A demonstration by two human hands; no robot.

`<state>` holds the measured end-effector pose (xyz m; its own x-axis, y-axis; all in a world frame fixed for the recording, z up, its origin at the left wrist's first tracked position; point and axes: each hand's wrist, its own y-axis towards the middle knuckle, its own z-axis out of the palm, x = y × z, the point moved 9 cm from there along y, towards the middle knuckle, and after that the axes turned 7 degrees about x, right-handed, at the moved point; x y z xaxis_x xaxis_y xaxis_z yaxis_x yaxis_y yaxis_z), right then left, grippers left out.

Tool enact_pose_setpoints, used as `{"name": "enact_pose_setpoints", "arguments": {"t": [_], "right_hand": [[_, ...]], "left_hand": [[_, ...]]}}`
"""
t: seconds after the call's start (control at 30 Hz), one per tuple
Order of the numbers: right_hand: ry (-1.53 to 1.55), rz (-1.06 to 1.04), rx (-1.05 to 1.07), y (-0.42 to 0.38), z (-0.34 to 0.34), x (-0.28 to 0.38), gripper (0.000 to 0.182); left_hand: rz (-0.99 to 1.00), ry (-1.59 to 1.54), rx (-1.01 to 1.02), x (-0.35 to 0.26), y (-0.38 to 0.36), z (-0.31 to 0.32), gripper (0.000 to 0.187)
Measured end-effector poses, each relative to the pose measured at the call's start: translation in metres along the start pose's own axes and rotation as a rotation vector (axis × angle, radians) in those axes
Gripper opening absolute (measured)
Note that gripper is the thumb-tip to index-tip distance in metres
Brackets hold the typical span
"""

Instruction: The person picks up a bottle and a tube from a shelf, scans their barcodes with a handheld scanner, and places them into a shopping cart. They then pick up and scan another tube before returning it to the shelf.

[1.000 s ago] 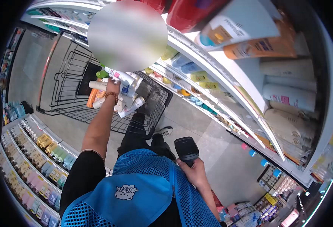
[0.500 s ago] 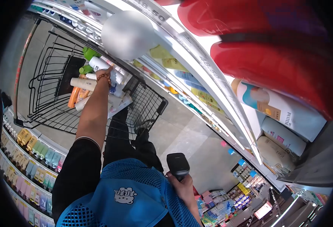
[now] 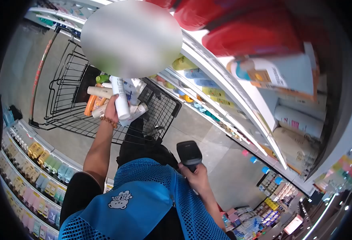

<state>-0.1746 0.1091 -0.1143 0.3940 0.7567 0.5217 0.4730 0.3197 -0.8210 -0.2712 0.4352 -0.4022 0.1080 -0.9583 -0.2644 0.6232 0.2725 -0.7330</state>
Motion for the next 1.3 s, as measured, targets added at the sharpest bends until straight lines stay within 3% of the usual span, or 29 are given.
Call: {"name": "enact_pose_setpoints", "arguments": {"t": [0.17,0.23,0.27,0.3,0.33,0.47,0.53,0.77,0.9,0.97,1.07,1.13,1.23,1.27,1.3], "right_hand": [[0.22,-0.182,0.074,0.0,-0.006,0.022,0.015],[0.328,-0.25,0.089,-0.002,-0.017,0.016,0.018],[0.354,-0.284,0.096,-0.004,-0.022,0.016,0.018],[0.383,-0.331,0.094,-0.009,-0.031,0.015,0.021],[0.475,-0.359,0.055,-0.015,-0.042,0.012,0.023],[0.8,-0.476,-0.021,-0.02,-0.079,-0.034,0.025],[0.993,-0.469,-0.03,-0.022,-0.093,-0.066,0.023],[1.152,-0.549,-0.049,-0.035,-0.104,-0.135,0.03],[1.319,-0.701,0.066,-0.046,-0.107,-0.155,0.033],[1.236,-0.656,-0.042,-0.056,-0.112,-0.168,0.043],[1.259,-0.738,-0.066,-0.052,-0.124,-0.182,0.04],[1.282,-0.808,-0.082,-0.064,-0.139,-0.183,0.039],[1.407,-0.911,-0.047,-0.095,-0.145,-0.18,0.042],[1.475,-0.888,-0.04,-0.099,-0.144,-0.182,0.045],[1.543,-0.866,-0.029,-0.102,-0.142,-0.181,0.048]], "left_hand": [[-0.142,0.126,0.336,0.042,-0.072,0.069,0.046],[-0.195,0.166,0.377,0.062,-0.1,0.105,0.05],[-0.328,0.126,0.399,0.082,-0.111,0.114,0.051],[-0.428,0.139,0.64,0.1,-0.124,0.132,0.052],[-0.413,0.26,0.572,0.109,-0.139,0.145,0.053],[-0.499,0.468,0.814,0.152,-0.194,0.191,0.061],[-0.589,0.555,0.864,0.177,-0.219,0.204,0.061],[-0.927,0.814,1.039,0.245,-0.281,0.237,0.073],[-0.983,0.962,1.014,0.262,-0.295,0.244,0.077],[-1.013,0.923,0.99,0.272,-0.3,0.25,0.085],[-1.047,1.045,1.068,0.291,-0.318,0.272,0.089],[-1.056,0.841,0.989,0.302,-0.326,0.292,0.092],[-1.034,0.91,1.098,0.314,-0.324,0.315,0.085],[-1.141,0.926,1.006,0.32,-0.291,0.299,0.078],[-1.048,1.024,1.035,0.325,-0.307,0.319,0.074]]}}
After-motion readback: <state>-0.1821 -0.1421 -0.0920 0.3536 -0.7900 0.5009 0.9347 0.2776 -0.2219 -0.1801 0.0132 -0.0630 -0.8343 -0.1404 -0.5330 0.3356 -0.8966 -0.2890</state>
